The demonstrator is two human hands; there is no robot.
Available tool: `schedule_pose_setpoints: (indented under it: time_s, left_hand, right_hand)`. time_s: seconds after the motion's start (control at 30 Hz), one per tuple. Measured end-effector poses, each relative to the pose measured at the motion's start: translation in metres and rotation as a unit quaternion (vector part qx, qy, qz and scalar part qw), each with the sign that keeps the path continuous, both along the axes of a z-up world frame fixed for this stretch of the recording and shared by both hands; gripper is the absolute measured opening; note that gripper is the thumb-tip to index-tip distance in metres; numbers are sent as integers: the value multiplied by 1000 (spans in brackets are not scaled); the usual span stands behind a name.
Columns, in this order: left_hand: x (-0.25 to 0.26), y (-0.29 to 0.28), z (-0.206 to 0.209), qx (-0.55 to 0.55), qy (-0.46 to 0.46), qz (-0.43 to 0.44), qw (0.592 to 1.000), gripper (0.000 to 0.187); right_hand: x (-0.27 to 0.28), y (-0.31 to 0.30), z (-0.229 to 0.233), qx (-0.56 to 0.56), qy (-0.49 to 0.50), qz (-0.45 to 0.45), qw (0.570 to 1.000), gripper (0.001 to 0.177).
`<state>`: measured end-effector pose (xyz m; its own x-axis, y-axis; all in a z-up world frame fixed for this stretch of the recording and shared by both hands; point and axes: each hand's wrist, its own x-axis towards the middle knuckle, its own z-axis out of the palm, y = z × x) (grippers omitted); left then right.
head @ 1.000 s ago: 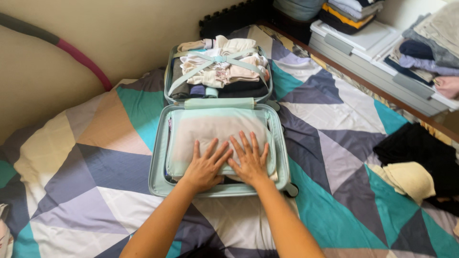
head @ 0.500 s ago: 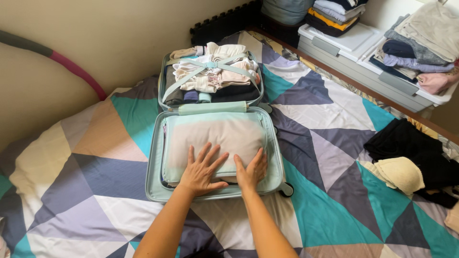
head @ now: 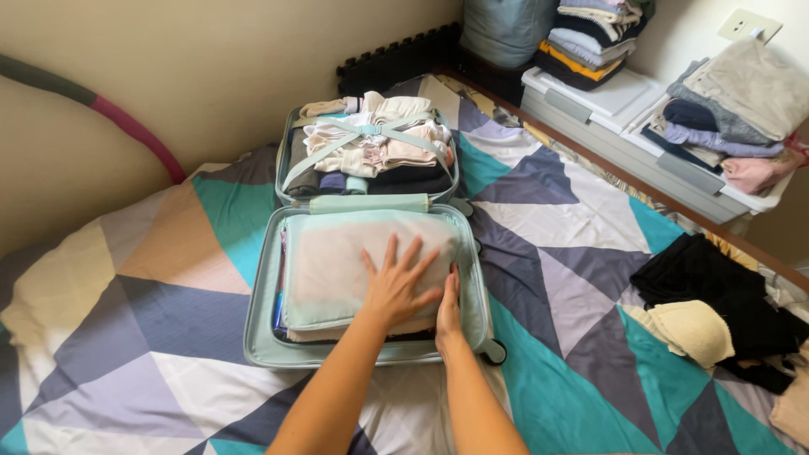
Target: The person folds several towels and places them into a light blue suitcase on a bed. They then close the suitcase, attempt to secure it with straps, and reopen it to adjust the contents.
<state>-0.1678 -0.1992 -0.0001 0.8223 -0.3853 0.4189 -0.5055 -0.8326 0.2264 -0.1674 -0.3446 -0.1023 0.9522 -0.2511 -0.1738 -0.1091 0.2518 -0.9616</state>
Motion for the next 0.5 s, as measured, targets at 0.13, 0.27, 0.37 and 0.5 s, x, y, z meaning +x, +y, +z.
schedule_pose_setpoints:
  time_s: [0.13,0.27,0.37,0.5]
  left_hand:
    - [-18,19,-2,42,59,-20,997,94]
    - [-21,22,-11,83,127,-23,988,98]
    - [-21,19,-19,90,59,-69,992,86]
    - [-18,19,-40,99,-52,-124,986,79]
  right_hand:
    - [-4,-15,3,-29,32,15,999,49]
    - [29,-57,16,-494,7,-12,869,28]
    - [69,-77,38,-590,-96,-33,801,25]
    - [119,-76,60,-673,-130,60,726,43]
